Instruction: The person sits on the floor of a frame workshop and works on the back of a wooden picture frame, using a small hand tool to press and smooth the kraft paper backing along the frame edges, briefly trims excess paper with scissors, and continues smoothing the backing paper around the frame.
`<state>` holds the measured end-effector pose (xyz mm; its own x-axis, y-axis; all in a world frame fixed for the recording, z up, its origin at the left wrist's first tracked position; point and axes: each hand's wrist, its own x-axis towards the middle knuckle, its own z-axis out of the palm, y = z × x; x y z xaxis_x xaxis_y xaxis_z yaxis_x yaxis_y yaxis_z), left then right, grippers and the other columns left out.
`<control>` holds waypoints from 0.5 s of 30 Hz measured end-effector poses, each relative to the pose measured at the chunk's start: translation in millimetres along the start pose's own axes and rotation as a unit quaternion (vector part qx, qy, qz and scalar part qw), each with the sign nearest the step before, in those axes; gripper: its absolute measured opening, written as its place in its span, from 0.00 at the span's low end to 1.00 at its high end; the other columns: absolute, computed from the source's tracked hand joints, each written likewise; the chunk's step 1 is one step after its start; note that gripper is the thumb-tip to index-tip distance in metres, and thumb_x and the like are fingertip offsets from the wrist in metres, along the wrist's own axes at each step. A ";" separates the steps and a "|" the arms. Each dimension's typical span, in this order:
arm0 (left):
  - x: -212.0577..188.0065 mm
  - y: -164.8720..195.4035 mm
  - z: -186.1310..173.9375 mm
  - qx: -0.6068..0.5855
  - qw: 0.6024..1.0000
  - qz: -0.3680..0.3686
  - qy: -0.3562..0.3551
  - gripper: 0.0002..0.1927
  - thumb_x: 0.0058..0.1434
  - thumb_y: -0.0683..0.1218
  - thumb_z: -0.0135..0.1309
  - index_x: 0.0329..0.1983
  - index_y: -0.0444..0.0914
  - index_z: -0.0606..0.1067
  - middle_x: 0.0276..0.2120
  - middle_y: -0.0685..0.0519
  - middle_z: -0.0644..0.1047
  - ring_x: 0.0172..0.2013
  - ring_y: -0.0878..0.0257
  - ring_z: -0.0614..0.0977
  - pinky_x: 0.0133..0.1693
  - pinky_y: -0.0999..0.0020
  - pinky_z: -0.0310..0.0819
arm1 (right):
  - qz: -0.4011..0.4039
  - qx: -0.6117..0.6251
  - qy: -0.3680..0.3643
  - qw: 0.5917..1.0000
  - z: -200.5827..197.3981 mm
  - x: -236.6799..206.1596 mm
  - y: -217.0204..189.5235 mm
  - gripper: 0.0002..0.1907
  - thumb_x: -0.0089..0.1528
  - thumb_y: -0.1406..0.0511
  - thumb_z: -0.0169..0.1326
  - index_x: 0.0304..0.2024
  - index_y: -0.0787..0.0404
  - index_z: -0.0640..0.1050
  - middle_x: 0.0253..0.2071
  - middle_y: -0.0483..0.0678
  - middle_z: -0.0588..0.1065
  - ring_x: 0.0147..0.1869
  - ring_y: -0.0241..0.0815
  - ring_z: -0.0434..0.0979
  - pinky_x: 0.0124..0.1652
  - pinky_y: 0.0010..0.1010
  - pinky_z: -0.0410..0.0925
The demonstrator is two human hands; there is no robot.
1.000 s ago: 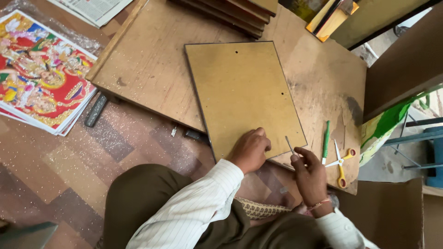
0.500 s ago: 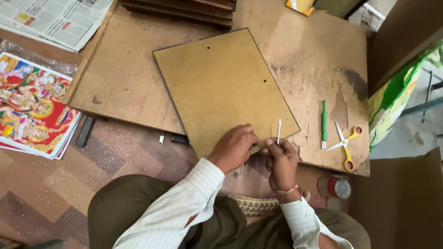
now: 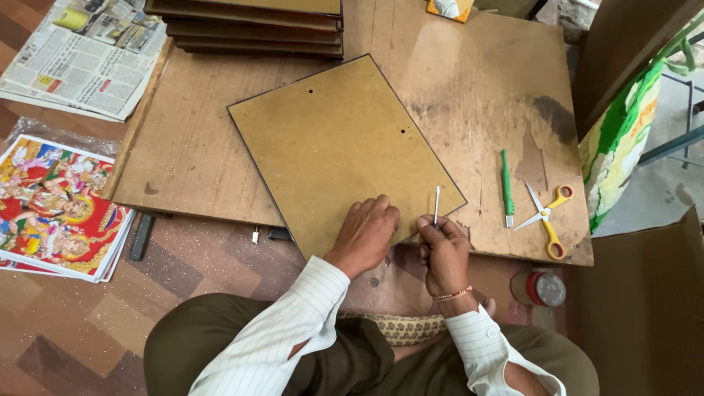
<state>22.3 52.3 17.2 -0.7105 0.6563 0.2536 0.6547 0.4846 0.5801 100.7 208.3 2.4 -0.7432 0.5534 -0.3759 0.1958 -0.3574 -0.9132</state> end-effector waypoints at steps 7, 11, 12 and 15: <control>-0.9 -1.3 4.0 0.013 1.000 -0.004 -0.006 0.06 0.55 0.36 0.51 0.34 0.37 0.76 0.38 0.46 0.74 0.43 0.49 0.77 0.46 0.54 0.68 | 0.009 0.000 -0.002 1.000 -0.7 0.1 -1.7 0.06 0.62 0.68 0.58 0.41 0.64 0.78 0.23 0.42 0.73 0.19 0.30 0.65 0.19 0.22 0.57; -0.7 0.1 3.2 0.028 0.999 -0.017 -0.027 0.09 0.54 0.35 0.50 0.36 0.37 0.77 0.39 0.46 0.74 0.43 0.50 0.77 0.47 0.55 0.67 | 0.010 0.004 0.002 1.000 -1.7 1.9 -2.7 0.06 0.62 0.68 0.58 0.41 0.64 0.78 0.23 0.41 0.72 0.19 0.30 0.65 0.19 0.22 0.58; -0.6 0.5 2.9 0.031 0.999 -0.019 -0.031 0.09 0.53 0.34 0.51 0.36 0.37 0.77 0.39 0.46 0.74 0.43 0.50 0.77 0.47 0.55 0.67 | 0.008 0.004 0.004 1.000 -2.0 2.5 -2.9 0.06 0.62 0.68 0.58 0.41 0.64 0.78 0.23 0.42 0.72 0.19 0.30 0.65 0.19 0.22 0.58; -0.4 2.0 3.5 0.038 0.998 -0.033 -0.034 0.08 0.53 0.35 0.52 0.36 0.37 0.77 0.39 0.46 0.74 0.44 0.50 0.76 0.47 0.54 0.67 | -0.018 -0.020 0.001 1.000 -2.2 2.7 -1.7 0.07 0.62 0.68 0.59 0.41 0.65 0.79 0.25 0.42 0.73 0.19 0.29 0.65 0.20 0.21 0.57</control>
<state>24.8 55.0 15.6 -0.7352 0.6580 0.1627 0.6266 0.5682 0.5335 99.8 212.1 2.6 -0.7485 0.5673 -0.3432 0.1949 -0.3066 -0.9317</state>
